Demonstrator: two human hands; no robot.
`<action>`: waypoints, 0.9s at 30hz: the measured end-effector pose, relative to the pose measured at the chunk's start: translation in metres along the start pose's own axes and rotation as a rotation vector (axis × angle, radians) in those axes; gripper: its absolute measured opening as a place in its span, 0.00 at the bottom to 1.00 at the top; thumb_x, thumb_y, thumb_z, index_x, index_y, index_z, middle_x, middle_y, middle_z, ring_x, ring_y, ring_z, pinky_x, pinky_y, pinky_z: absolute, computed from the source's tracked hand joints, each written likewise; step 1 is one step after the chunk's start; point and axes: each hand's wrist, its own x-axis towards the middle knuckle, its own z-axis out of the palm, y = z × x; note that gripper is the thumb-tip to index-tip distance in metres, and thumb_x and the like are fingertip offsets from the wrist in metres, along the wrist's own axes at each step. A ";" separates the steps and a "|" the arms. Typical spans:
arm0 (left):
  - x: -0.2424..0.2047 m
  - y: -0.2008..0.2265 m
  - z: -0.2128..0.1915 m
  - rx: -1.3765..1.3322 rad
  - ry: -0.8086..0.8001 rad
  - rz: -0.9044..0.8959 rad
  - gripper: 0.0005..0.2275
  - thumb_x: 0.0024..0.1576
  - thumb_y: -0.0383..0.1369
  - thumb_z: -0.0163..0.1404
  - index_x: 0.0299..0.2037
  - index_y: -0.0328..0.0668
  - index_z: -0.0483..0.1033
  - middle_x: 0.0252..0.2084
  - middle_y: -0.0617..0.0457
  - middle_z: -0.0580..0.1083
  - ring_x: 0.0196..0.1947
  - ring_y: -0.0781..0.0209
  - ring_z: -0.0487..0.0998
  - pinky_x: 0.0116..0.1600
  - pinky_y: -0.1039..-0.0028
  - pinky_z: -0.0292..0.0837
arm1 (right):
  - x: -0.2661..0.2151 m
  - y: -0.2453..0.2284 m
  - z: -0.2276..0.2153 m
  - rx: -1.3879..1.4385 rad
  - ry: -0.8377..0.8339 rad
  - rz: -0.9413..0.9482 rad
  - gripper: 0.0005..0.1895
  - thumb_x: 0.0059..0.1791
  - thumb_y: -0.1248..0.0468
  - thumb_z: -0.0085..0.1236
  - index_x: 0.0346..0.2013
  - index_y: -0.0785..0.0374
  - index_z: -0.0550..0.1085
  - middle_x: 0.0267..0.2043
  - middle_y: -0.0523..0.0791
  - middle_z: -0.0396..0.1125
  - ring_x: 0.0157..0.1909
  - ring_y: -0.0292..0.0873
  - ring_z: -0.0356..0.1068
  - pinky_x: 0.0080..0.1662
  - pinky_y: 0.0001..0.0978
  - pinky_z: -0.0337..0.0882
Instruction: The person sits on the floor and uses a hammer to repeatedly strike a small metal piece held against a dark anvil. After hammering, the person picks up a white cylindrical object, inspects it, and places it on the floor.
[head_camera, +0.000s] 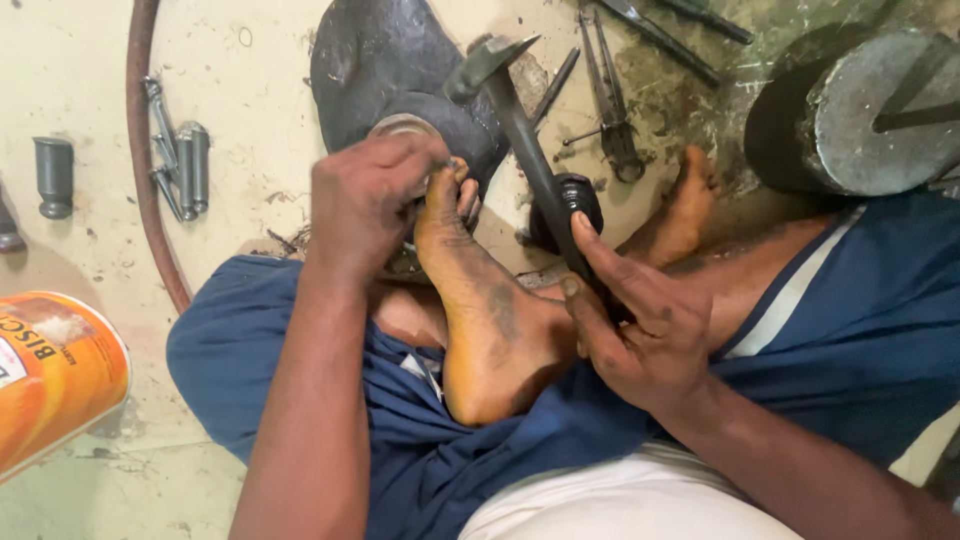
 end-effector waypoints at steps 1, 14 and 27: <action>0.000 0.000 0.000 -0.074 0.081 -0.098 0.08 0.56 0.20 0.60 0.43 0.41 0.83 0.43 0.49 0.83 0.42 0.54 0.86 0.48 0.70 0.82 | 0.000 0.000 0.001 -0.002 -0.002 0.020 0.26 0.50 0.77 0.61 0.64 0.69 0.71 0.40 0.48 0.76 0.28 0.30 0.69 0.34 0.22 0.70; 0.003 -0.008 -0.006 -0.194 0.076 -0.206 0.11 0.56 0.18 0.56 0.47 0.36 0.79 0.42 0.44 0.81 0.38 0.51 0.85 0.43 0.70 0.78 | 0.000 -0.003 0.007 -0.052 -0.048 -0.088 0.27 0.50 0.76 0.61 0.65 0.67 0.70 0.41 0.51 0.75 0.34 0.36 0.75 0.39 0.28 0.73; 0.006 -0.011 -0.003 -0.022 -0.002 -0.181 0.10 0.58 0.22 0.58 0.48 0.41 0.79 0.37 0.45 0.79 0.35 0.46 0.81 0.39 0.63 0.74 | -0.008 -0.003 0.008 0.224 0.151 0.012 0.24 0.57 0.77 0.54 0.69 0.65 0.67 0.33 0.45 0.74 0.22 0.29 0.70 0.26 0.19 0.72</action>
